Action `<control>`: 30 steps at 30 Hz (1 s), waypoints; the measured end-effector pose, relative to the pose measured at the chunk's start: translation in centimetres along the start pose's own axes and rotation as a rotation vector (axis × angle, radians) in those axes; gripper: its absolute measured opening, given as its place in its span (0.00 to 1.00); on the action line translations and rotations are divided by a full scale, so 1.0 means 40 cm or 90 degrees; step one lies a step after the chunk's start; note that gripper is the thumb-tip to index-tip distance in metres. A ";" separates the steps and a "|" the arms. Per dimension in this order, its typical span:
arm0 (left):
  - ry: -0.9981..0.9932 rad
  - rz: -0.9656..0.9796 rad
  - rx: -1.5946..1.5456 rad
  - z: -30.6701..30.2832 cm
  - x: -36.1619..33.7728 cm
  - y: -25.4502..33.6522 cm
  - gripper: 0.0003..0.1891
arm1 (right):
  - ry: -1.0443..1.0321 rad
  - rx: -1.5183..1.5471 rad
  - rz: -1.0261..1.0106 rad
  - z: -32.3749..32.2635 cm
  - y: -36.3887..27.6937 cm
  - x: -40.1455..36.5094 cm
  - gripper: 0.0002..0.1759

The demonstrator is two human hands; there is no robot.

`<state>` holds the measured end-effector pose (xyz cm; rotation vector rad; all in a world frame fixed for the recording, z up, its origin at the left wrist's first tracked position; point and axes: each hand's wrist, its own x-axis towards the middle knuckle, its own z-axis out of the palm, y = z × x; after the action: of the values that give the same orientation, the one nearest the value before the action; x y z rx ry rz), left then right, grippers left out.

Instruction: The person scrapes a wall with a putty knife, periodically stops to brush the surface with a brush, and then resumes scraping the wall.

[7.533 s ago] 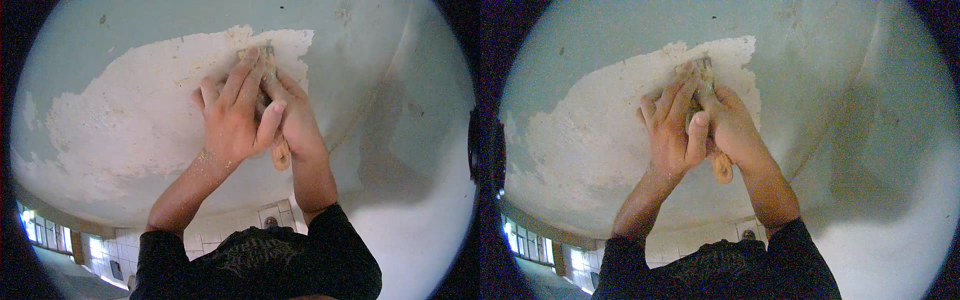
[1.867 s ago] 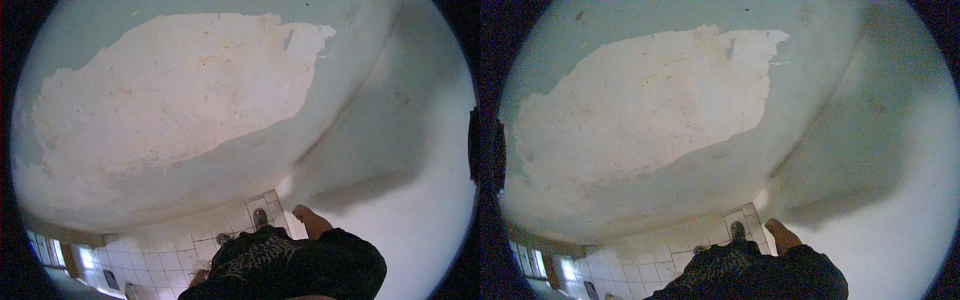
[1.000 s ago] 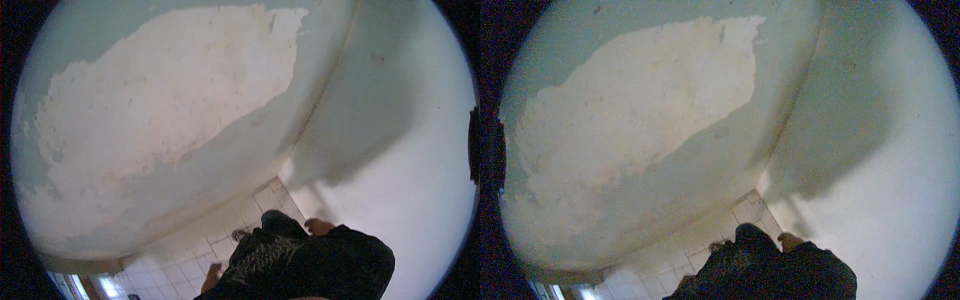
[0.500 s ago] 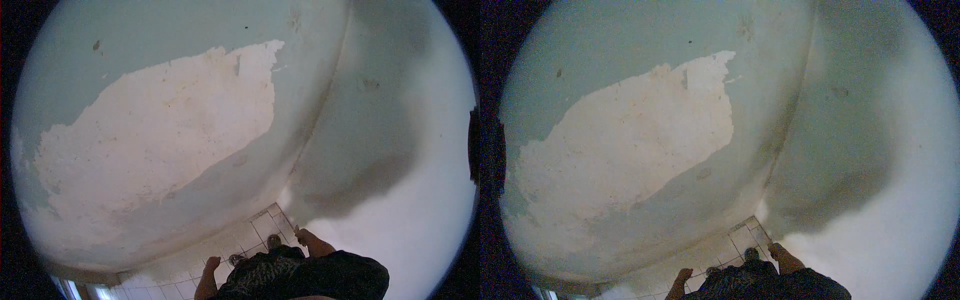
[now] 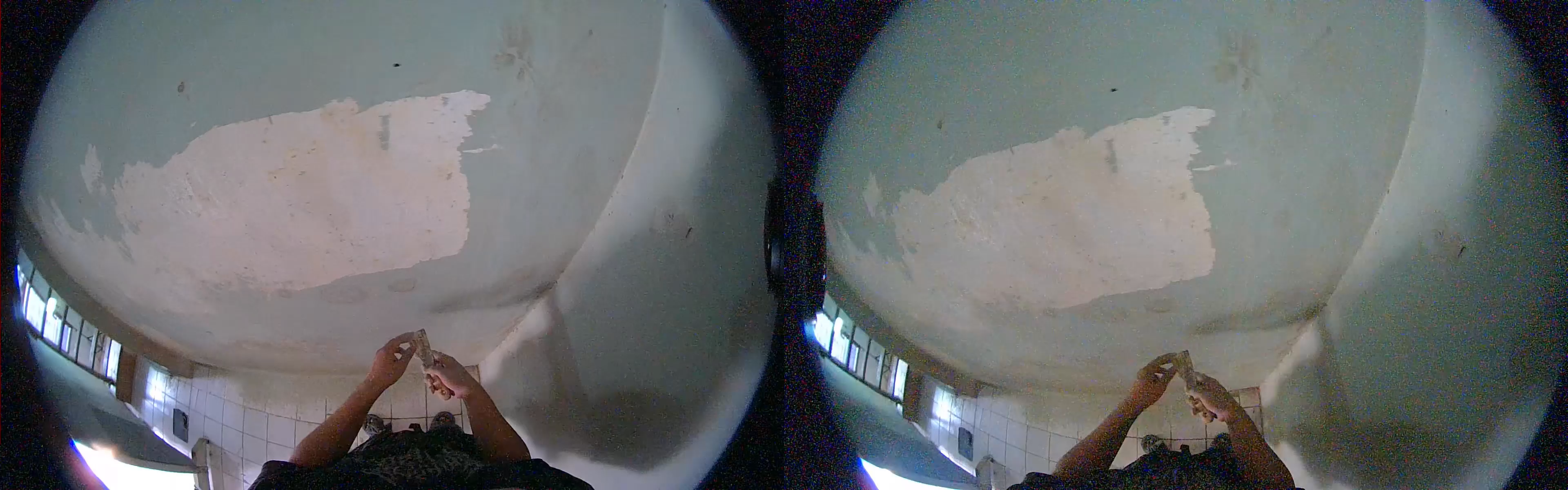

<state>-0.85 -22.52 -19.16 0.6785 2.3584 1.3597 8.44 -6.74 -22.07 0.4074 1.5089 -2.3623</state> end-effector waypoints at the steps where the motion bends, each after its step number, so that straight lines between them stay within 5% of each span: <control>1: 0.015 0.004 -0.042 0.000 0.000 0.022 0.20 | -0.036 0.010 0.007 0.007 -0.027 -0.011 0.15; 7: 0.089 -0.038 -0.055 -0.052 -0.017 0.054 0.18 | -0.079 -0.126 0.079 0.044 -0.167 -0.109 0.11; 10: 0.067 -0.005 -0.019 -0.064 -0.042 0.046 0.16 | -0.072 -0.094 0.035 0.026 -0.063 -0.061 0.19; 15: 0.080 -0.023 -0.048 -0.122 -0.087 0.023 0.16 | -0.088 -0.205 0.081 0.047 -0.076 -0.095 0.17; 17: 0.066 -0.106 -0.053 -0.160 -0.099 -0.011 0.16 | -0.147 -0.201 -0.006 0.083 -0.087 -0.110 0.15; 30: 0.306 -0.282 -0.173 -0.307 -0.403 -0.207 0.15 | -0.159 -0.314 -0.021 0.344 -0.046 0.019 0.14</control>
<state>4.39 -43.77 -19.59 -0.2698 2.3841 1.7114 6.01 -18.63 -15.27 -0.0311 1.8957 -1.8789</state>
